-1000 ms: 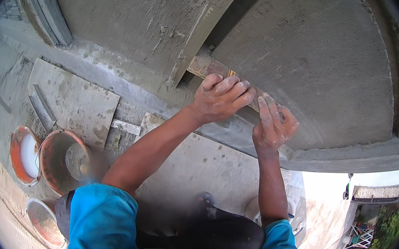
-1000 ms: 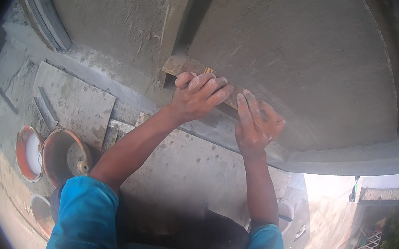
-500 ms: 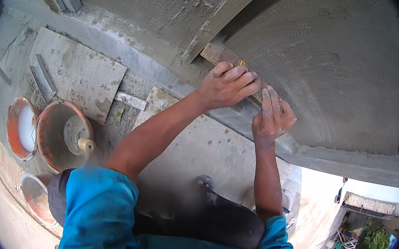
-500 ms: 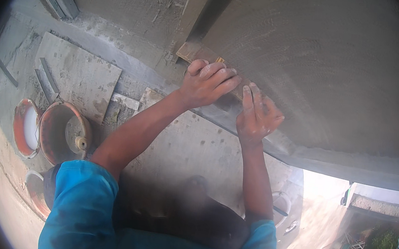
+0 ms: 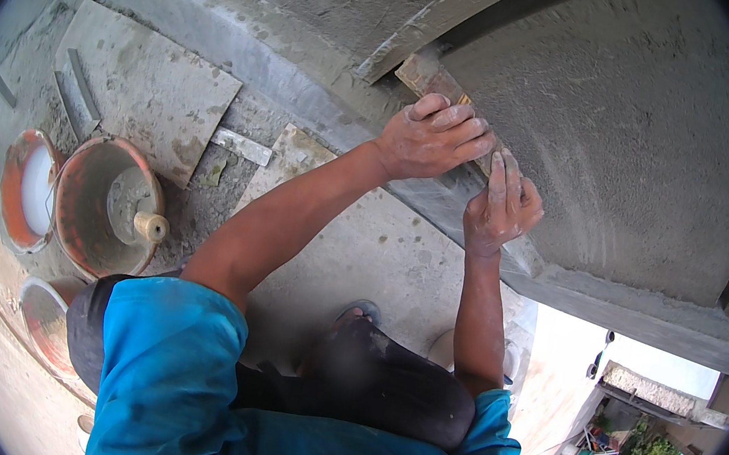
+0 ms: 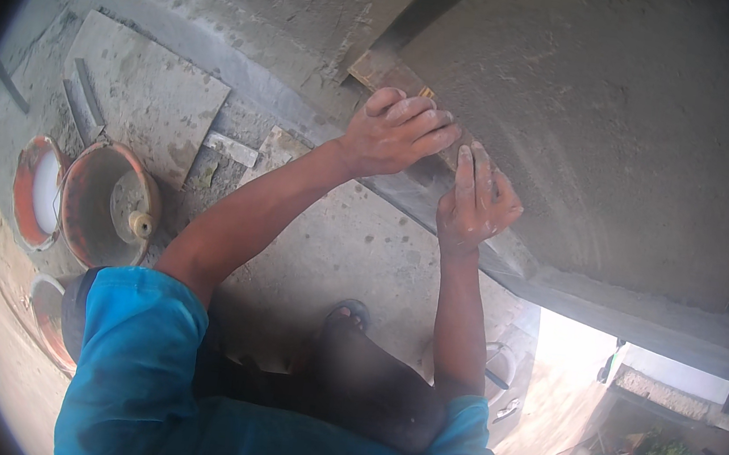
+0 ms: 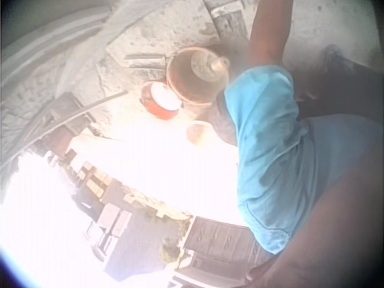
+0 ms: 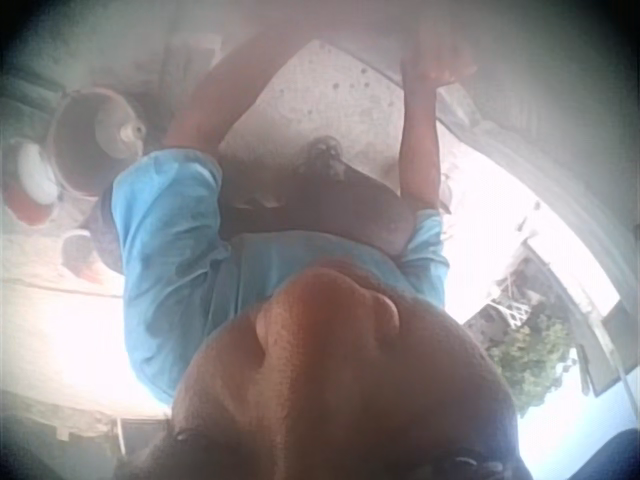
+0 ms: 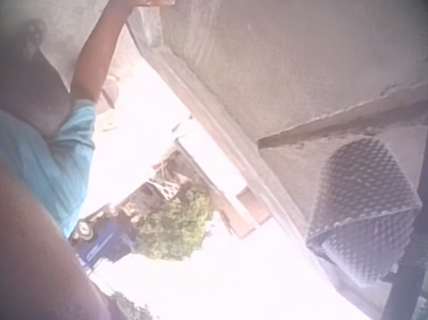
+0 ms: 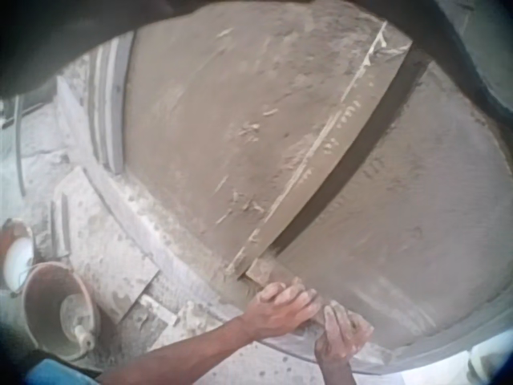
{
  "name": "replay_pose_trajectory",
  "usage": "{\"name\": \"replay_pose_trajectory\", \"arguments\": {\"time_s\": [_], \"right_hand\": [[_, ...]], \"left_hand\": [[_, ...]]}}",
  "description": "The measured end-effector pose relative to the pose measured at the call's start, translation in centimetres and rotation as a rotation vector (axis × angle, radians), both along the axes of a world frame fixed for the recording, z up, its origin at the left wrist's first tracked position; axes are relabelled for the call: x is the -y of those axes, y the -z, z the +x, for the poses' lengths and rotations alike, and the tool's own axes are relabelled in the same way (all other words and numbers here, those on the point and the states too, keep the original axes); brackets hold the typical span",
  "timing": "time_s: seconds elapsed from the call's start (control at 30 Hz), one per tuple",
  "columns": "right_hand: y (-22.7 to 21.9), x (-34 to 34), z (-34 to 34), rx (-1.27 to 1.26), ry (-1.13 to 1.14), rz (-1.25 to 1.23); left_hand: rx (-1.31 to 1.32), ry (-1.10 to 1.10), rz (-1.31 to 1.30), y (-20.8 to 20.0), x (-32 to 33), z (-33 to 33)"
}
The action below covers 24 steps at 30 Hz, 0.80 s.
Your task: The person applies and smooths wet plaster onto a concrete ceiling using a trowel and a straightedge. They repeatedly scoop plaster from a bucket, spread it across the ceiling surface, and level it with the straightedge. The person also cleans the tools and moves around the work area during the task.
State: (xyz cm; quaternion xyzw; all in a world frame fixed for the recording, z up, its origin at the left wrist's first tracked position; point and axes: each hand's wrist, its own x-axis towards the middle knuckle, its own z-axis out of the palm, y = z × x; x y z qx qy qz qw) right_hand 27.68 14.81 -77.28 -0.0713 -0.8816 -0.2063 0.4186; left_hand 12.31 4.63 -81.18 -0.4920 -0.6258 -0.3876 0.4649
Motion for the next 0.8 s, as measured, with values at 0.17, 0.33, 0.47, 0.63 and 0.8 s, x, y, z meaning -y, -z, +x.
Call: {"name": "replay_pose_trajectory", "arguments": {"time_s": [0.17, 0.33, 0.47, 0.63, 0.8], "right_hand": [[1.0, -0.3, 0.1, 0.021, -0.003, 0.015], [1.7, -0.3, 0.1, 0.008, 0.000, 0.020], [1.7, -0.2, 0.1, -0.001, -0.036, 0.000], [1.6, -0.2, -0.1, 0.014, -0.032, -0.012], [1.3, -0.1, -0.1, 0.024, -0.037, -0.007]], "left_hand": [[0.048, 0.017, -0.021, 0.7, 0.4, 0.1], [0.369, 0.065, -0.038, -0.5, 1.8, 2.7], [1.011, -0.018, 0.477, -2.1, 2.4, 8.3], [1.842, 0.480, 0.423, -1.3, 1.5, 6.2], [1.821, 0.375, 0.187, -2.3, 1.7, 6.0]]}}
